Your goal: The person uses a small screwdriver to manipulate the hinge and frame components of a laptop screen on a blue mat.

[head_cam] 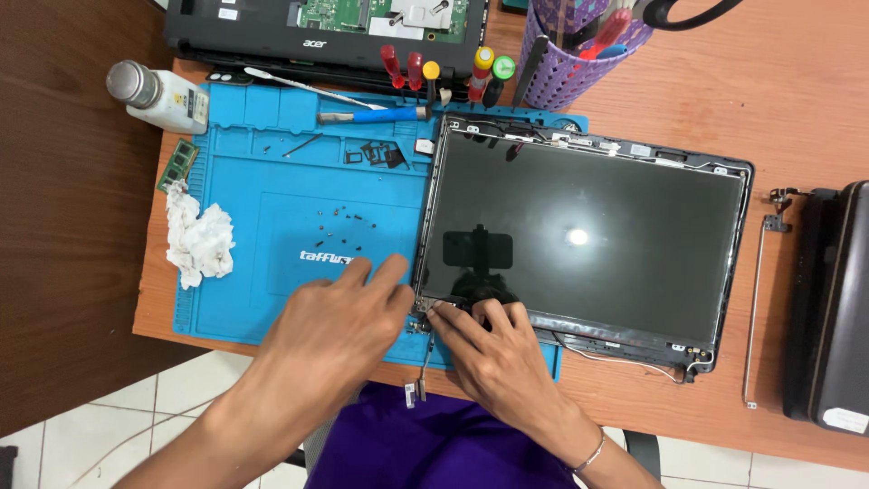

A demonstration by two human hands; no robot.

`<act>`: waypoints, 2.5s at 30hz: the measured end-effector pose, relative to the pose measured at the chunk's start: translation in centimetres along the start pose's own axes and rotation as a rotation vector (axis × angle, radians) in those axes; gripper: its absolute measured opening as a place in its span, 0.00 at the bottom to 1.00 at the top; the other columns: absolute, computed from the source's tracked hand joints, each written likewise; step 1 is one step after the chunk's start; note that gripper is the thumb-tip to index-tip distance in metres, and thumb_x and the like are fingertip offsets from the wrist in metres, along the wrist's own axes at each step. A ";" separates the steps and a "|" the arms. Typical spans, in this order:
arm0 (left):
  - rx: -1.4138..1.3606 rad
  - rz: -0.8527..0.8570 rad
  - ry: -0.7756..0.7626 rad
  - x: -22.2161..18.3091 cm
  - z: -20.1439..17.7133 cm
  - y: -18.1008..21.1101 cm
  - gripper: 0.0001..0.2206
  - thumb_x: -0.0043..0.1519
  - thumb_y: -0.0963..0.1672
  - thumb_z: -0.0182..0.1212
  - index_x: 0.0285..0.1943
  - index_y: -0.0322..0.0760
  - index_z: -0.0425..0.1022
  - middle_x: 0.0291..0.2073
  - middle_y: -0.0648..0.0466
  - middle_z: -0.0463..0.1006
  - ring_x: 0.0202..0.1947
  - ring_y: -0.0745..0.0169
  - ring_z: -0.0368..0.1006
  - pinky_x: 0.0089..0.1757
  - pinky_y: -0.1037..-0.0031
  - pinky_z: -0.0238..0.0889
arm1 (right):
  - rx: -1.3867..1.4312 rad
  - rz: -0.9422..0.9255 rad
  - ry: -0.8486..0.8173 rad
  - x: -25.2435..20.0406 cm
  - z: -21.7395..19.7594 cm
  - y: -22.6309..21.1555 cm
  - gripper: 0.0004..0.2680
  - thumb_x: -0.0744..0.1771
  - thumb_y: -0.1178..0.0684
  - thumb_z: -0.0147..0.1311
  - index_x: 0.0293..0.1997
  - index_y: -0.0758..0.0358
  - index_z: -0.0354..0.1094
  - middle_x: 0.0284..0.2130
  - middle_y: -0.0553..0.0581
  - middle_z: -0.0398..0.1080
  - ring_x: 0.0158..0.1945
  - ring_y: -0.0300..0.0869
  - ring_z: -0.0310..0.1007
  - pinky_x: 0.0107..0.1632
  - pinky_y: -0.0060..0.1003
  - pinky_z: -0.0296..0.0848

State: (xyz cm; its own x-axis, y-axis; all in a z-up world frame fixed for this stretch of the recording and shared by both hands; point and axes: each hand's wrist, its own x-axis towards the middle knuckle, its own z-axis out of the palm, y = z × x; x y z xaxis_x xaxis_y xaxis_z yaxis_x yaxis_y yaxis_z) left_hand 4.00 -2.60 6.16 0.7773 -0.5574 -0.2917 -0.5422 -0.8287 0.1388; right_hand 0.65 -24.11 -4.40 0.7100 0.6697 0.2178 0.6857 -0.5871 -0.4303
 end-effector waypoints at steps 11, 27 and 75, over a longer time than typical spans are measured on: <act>-0.219 -0.356 0.291 -4.6 1.3 -3.2 0.08 0.59 0.45 0.63 0.38 0.35 0.78 0.32 0.52 0.77 0.33 0.54 0.76 0.28 0.63 0.69 | 0.163 0.062 0.106 1.5 -0.5 -0.2 0.11 0.61 0.61 0.60 0.47 0.65 0.72 0.48 0.53 0.74 0.44 0.46 0.67 0.45 0.42 0.65; -0.428 -0.368 0.470 -6.4 4.1 -4.9 0.08 0.60 0.44 0.64 0.42 0.34 0.80 0.30 0.53 0.75 0.27 0.59 0.75 0.26 0.65 0.67 | 0.266 0.167 -0.048 9.8 0.2 -1.1 0.05 0.65 0.54 0.61 0.39 0.60 0.78 0.30 0.51 0.74 0.35 0.45 0.65 0.42 0.41 0.64; -0.778 -0.122 0.515 -3.7 10.1 0.9 0.16 0.53 0.39 0.69 0.51 0.35 0.78 0.31 0.51 0.82 0.31 0.52 0.79 0.31 0.65 0.70 | 0.065 0.071 0.119 0.9 -0.2 0.6 0.16 0.60 0.61 0.62 0.54 0.58 0.74 0.43 0.50 0.72 0.44 0.45 0.68 0.42 0.42 0.63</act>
State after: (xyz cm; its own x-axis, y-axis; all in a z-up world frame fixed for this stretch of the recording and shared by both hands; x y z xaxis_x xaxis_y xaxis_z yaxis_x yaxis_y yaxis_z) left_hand -2.59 -0.81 -2.17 0.9609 -0.2641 0.0832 -0.2271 -0.5797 0.7825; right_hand 1.71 -23.95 -4.28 0.7733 0.5663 0.2853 0.6237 -0.5979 -0.5035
